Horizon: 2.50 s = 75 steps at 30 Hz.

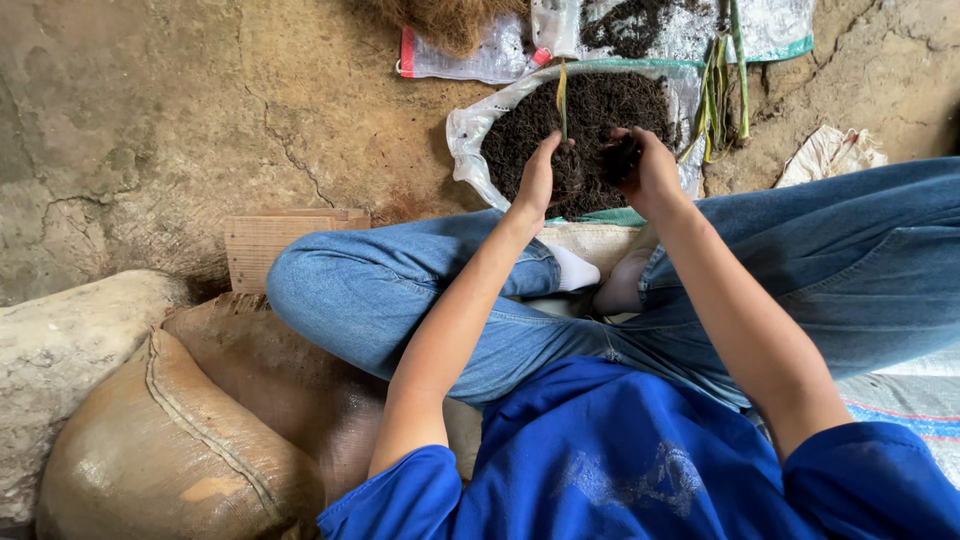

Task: The person sits cross-legged and wraps a thin plant stem with a strip of material, then packs soil around the base of the stem inside a small bag. The person repeats this wrapping and packing process with additional stems.

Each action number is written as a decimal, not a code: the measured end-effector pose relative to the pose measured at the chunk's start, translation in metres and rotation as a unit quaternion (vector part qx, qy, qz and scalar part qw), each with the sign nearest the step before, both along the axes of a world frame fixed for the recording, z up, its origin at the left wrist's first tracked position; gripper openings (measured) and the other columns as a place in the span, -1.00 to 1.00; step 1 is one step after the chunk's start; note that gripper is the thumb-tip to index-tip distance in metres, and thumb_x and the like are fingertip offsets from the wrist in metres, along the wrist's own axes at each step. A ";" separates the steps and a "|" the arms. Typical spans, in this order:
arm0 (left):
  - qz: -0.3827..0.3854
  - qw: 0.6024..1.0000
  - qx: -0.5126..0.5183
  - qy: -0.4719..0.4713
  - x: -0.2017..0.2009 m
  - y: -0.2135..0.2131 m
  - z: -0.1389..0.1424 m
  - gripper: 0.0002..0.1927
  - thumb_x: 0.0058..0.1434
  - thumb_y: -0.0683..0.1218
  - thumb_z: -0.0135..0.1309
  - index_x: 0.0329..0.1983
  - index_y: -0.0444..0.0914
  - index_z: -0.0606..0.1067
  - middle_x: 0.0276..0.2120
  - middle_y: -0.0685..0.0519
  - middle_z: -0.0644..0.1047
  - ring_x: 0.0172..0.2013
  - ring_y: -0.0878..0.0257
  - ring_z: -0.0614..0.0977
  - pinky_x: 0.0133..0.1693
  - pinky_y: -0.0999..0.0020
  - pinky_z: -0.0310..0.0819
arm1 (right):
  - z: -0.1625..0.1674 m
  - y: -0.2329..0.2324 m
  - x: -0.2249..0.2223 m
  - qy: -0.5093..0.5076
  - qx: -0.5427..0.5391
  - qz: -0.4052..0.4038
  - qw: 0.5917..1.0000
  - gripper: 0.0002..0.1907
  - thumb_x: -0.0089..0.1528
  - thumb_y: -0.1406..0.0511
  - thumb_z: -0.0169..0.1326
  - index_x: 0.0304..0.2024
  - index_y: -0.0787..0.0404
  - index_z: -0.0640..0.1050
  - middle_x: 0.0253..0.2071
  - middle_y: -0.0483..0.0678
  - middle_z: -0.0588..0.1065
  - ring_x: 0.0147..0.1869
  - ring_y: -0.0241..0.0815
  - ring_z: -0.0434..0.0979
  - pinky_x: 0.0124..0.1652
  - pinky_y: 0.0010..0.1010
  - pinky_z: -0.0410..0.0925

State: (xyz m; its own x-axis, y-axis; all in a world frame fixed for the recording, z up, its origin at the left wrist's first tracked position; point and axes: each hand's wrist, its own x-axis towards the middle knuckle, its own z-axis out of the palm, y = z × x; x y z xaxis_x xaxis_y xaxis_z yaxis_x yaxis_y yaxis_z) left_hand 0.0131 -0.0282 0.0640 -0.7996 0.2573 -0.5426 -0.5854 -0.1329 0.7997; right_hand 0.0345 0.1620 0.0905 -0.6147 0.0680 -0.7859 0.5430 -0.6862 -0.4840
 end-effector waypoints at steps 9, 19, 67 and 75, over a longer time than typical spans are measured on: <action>0.009 0.999 -0.015 -0.027 0.001 0.019 0.011 -0.45 0.47 0.20 -0.24 0.06 -0.26 0.60 0.16 -0.05 0.56 0.25 0.20 0.44 0.30 0.30 0.11 | -0.008 -0.011 0.006 0.071 -0.083 -0.028 0.994 -0.69 0.48 0.11 -0.11 -0.08 0.16 0.53 -0.20 -0.05 0.56 -0.13 -0.15 0.56 -0.14 -0.32 0.41; 0.004 0.997 -0.025 -0.071 0.014 0.019 -0.028 -0.39 0.45 0.19 -0.19 0.29 -0.35 0.45 0.18 -0.03 0.55 0.20 0.21 0.51 0.24 0.35 0.25 | 0.010 -0.013 0.002 0.128 0.125 0.039 0.983 -0.61 0.48 0.02 -0.14 -0.32 0.08 0.42 -0.51 -0.22 0.31 -0.57 -0.38 0.18 -0.60 -0.52 0.04; -0.028 0.964 -0.205 0.165 0.003 0.017 0.032 -0.58 0.49 0.13 -0.24 -0.16 -0.27 0.48 -0.56 0.05 0.53 -0.59 0.31 0.55 -0.54 0.30 0.33 | 0.070 -0.050 0.014 0.344 0.557 0.233 0.719 -0.47 0.26 0.56 0.09 0.30 0.28 0.46 0.06 0.13 0.63 0.10 0.03 0.70 0.04 -0.27 0.54; 0.037 0.976 -0.095 0.191 0.001 0.016 0.027 -0.60 0.55 0.07 -0.19 0.01 -0.30 0.54 -0.28 0.05 0.54 -0.29 0.34 0.49 -0.24 0.37 0.36 | 0.068 -0.033 0.006 0.331 0.410 0.187 0.829 -0.71 0.25 0.47 0.27 0.04 0.38 0.63 0.10 0.05 0.56 0.14 -0.21 0.58 0.13 -0.43 0.46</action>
